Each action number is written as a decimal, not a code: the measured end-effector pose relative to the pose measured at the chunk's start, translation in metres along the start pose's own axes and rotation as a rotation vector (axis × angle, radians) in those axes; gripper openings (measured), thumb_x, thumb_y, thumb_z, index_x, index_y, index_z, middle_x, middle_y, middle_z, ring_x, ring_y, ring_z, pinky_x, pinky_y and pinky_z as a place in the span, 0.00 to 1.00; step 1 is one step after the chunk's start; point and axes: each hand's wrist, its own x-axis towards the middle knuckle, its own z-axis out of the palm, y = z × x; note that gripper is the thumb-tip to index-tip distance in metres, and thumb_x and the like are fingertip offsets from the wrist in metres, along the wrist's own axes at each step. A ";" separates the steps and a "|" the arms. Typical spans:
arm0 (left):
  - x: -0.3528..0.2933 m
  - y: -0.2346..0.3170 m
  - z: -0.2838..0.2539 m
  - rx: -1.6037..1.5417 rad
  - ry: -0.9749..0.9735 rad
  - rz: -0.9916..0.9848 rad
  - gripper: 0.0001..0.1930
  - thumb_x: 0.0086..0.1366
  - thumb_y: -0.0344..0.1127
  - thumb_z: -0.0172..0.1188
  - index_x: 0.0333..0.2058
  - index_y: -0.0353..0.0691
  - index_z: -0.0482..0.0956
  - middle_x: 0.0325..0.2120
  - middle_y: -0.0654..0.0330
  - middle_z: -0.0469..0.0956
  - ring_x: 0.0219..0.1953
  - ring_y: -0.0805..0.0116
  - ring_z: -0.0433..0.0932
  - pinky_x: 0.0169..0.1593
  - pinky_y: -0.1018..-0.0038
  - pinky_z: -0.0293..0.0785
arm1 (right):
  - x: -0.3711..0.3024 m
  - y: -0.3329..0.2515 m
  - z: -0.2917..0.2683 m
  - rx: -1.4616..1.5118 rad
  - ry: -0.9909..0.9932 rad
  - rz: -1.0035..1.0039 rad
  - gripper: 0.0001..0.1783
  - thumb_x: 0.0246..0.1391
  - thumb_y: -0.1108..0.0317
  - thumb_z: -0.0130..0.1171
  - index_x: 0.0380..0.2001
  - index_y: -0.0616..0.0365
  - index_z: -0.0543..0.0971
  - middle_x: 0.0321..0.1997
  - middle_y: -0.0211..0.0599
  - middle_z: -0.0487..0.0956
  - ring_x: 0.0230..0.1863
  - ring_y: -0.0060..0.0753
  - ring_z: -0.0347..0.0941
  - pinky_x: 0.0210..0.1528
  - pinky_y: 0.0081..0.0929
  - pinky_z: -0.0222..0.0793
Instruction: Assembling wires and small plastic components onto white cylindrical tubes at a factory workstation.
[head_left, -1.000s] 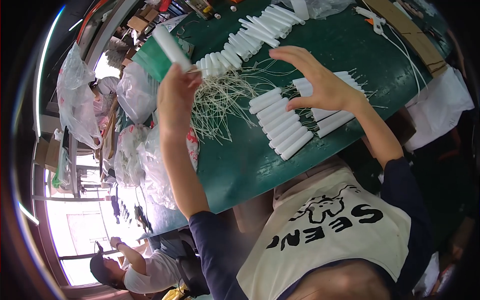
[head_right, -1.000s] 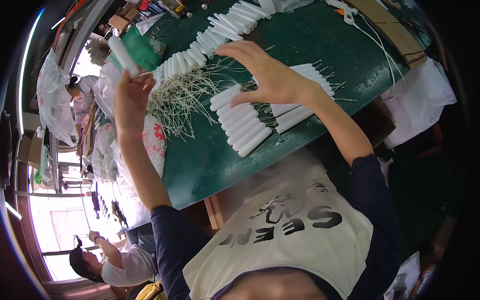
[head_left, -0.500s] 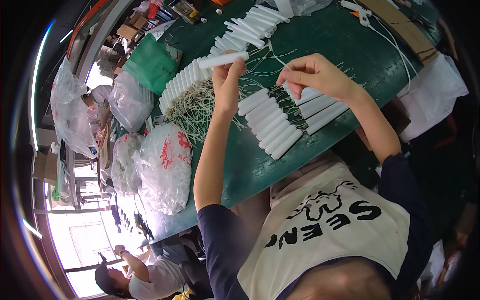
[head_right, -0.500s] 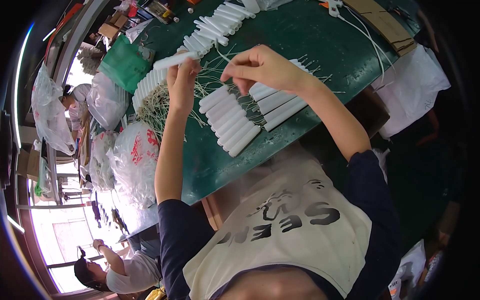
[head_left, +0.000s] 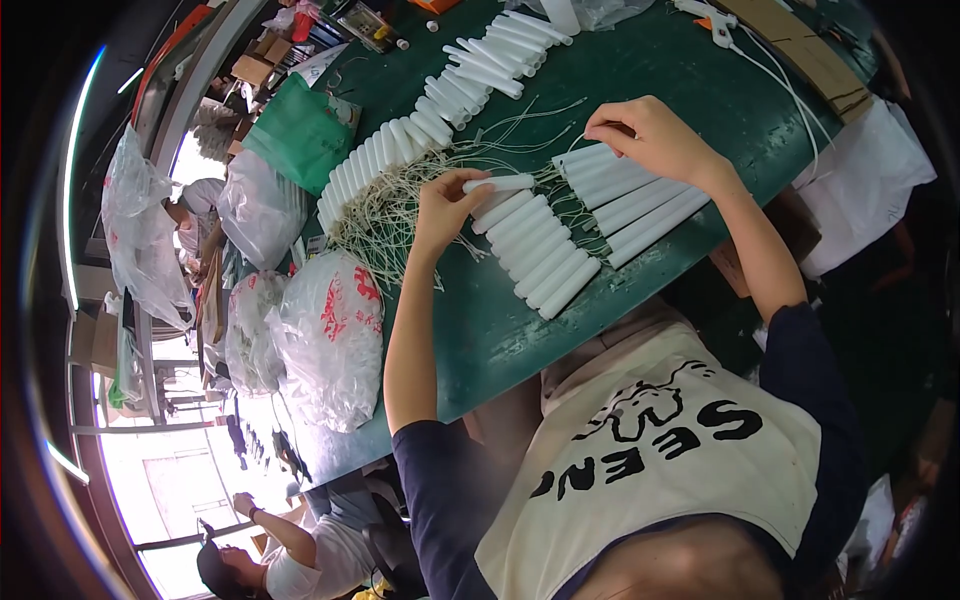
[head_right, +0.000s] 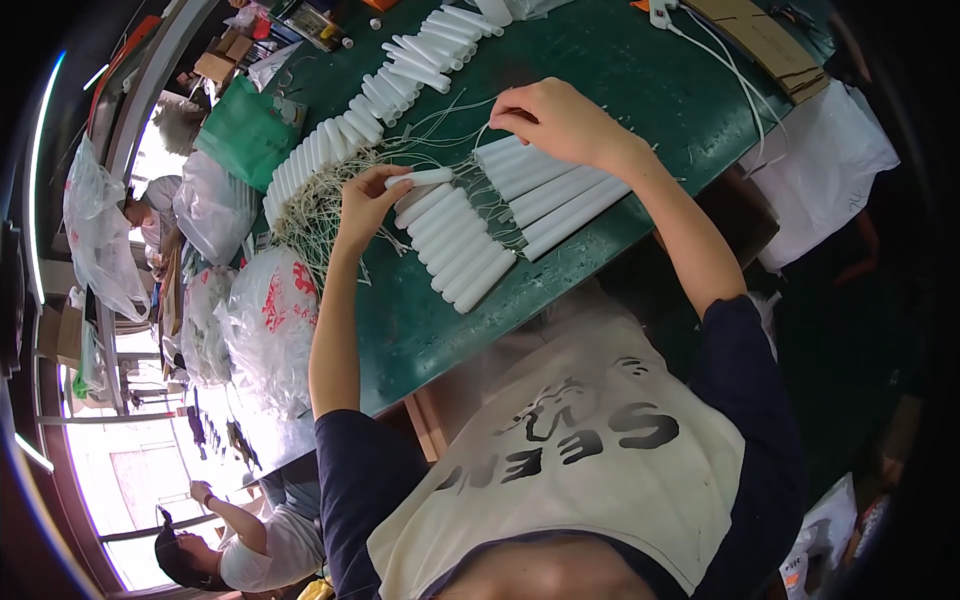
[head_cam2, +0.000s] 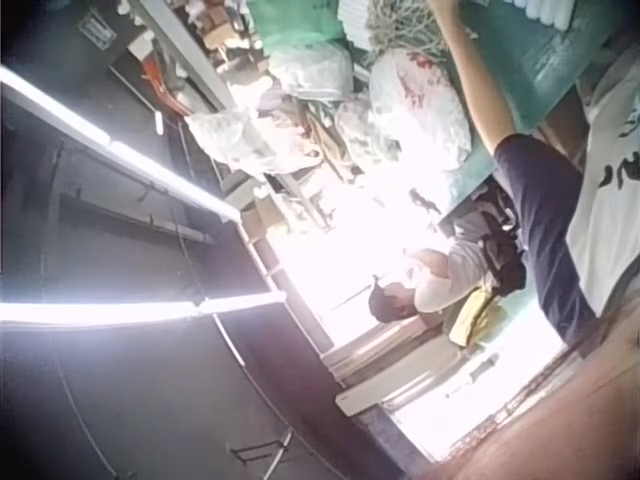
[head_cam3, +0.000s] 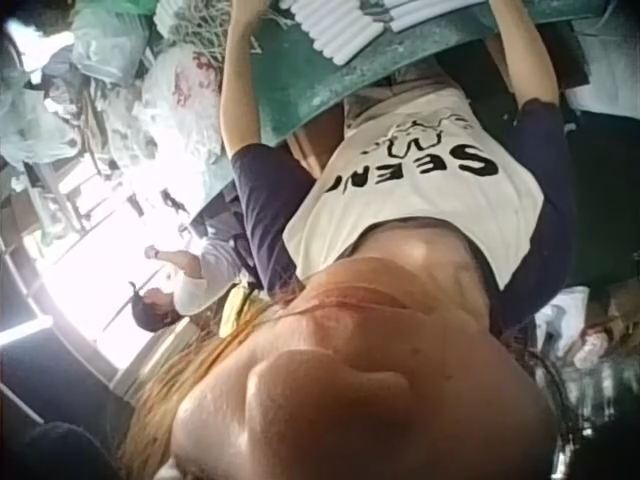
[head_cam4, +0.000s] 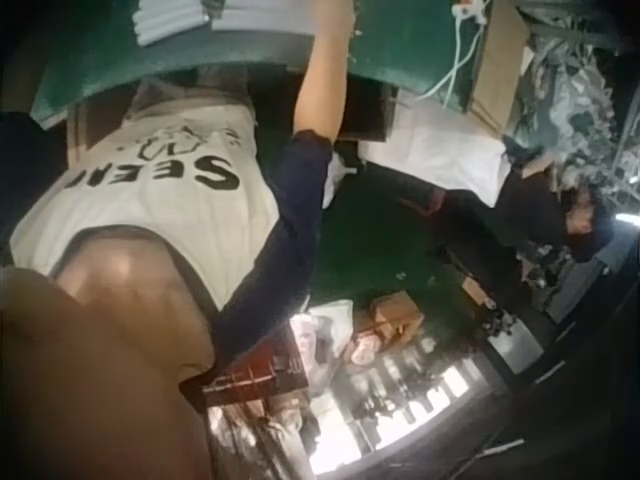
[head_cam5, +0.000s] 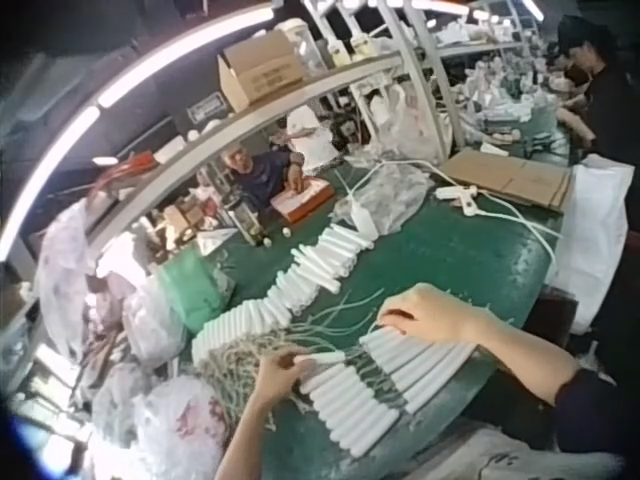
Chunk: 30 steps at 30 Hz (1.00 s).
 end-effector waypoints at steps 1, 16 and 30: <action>0.000 -0.002 -0.001 0.057 0.029 -0.008 0.13 0.57 0.32 0.63 0.39 0.33 0.78 0.32 0.63 0.79 0.34 0.78 0.75 0.40 0.80 0.71 | 0.000 0.000 0.000 -0.031 0.006 -0.001 0.10 0.55 0.67 0.54 0.30 0.64 0.77 0.17 0.34 0.71 0.19 0.23 0.66 0.24 0.21 0.62; 0.000 0.020 -0.003 0.563 0.051 0.299 0.12 0.56 0.30 0.60 0.40 0.34 0.78 0.33 0.58 0.80 0.37 0.67 0.77 0.46 0.74 0.70 | 0.004 0.005 -0.002 -0.203 0.092 -0.124 0.08 0.52 0.69 0.58 0.32 0.62 0.76 0.24 0.36 0.78 0.25 0.28 0.74 0.31 0.21 0.68; -0.011 0.074 0.061 -0.019 0.030 0.192 0.10 0.64 0.33 0.52 0.38 0.34 0.79 0.26 0.60 0.80 0.34 0.75 0.75 0.43 0.78 0.67 | 0.053 0.017 -0.009 0.506 -0.069 -0.113 0.12 0.52 0.66 0.58 0.39 0.60 0.77 0.34 0.35 0.80 0.38 0.25 0.76 0.42 0.24 0.69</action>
